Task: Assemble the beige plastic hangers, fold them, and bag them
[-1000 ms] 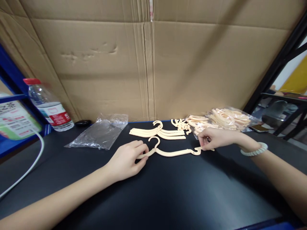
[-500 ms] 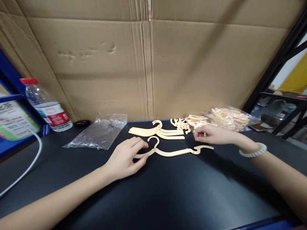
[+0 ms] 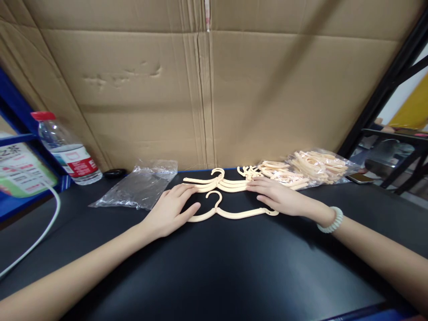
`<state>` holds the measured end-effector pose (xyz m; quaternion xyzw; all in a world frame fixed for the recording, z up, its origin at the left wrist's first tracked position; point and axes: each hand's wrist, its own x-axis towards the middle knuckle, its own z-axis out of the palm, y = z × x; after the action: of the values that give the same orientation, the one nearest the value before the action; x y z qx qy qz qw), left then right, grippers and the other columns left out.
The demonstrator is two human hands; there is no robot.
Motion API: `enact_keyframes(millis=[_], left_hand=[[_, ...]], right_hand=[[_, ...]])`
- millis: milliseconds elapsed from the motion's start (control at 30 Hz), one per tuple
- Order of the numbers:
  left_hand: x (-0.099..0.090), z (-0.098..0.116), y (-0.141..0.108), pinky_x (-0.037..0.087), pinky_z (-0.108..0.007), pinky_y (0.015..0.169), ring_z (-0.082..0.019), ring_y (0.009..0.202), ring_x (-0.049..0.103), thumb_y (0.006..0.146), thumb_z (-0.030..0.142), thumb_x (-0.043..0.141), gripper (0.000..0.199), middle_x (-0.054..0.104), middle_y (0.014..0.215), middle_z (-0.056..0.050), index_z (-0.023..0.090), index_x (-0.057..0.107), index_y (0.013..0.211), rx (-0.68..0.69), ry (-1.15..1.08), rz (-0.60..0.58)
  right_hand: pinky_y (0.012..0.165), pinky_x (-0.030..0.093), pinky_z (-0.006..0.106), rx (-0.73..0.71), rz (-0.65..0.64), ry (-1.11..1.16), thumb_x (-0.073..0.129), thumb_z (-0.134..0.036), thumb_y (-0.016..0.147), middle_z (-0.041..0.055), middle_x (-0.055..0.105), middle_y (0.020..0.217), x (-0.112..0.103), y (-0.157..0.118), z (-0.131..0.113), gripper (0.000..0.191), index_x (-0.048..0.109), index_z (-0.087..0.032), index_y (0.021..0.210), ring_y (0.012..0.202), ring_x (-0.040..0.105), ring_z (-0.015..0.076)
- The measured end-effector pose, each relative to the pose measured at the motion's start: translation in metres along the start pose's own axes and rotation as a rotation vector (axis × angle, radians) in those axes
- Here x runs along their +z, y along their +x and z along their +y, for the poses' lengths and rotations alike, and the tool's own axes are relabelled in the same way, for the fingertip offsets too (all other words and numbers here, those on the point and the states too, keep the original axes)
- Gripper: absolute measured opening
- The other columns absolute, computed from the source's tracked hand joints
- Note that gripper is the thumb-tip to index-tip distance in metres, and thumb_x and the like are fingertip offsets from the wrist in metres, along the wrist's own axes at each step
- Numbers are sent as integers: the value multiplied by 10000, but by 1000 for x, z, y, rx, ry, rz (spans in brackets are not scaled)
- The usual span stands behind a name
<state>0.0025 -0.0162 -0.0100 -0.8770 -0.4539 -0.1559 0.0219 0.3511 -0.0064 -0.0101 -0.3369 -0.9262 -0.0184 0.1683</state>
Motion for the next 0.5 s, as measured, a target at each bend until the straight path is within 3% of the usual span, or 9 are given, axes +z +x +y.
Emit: enact_keyframes(millis=[200,333,500], left_hand=[[3,-4,1,374,-463,1050,-268,1248,477,963,420,382,392,564,1316,-105,191,508,1255,-21,-121,122],[6,-10,2,396,-448,1032,-261,1165,535,946,401,406,334,615,1210,-106,177,540,1155,-52,-205,221],[8,-11,3,431,-455,992,-263,1098,568,910,325,421,269,643,1134,-113,168,559,1079,-62,-192,240]], right_hand=[[1027,437,500,82,150,6,399,-197,935,117,583,1280,1,1,7,365,571,-222,1256,1204,528,279],[955,452,517,207,294,-78,390,-186,915,135,667,1087,-7,-1,26,303,652,-176,1067,1082,579,305],[862,469,469,231,280,-151,441,-186,877,125,699,926,-12,-7,47,250,688,-160,904,947,591,300]])
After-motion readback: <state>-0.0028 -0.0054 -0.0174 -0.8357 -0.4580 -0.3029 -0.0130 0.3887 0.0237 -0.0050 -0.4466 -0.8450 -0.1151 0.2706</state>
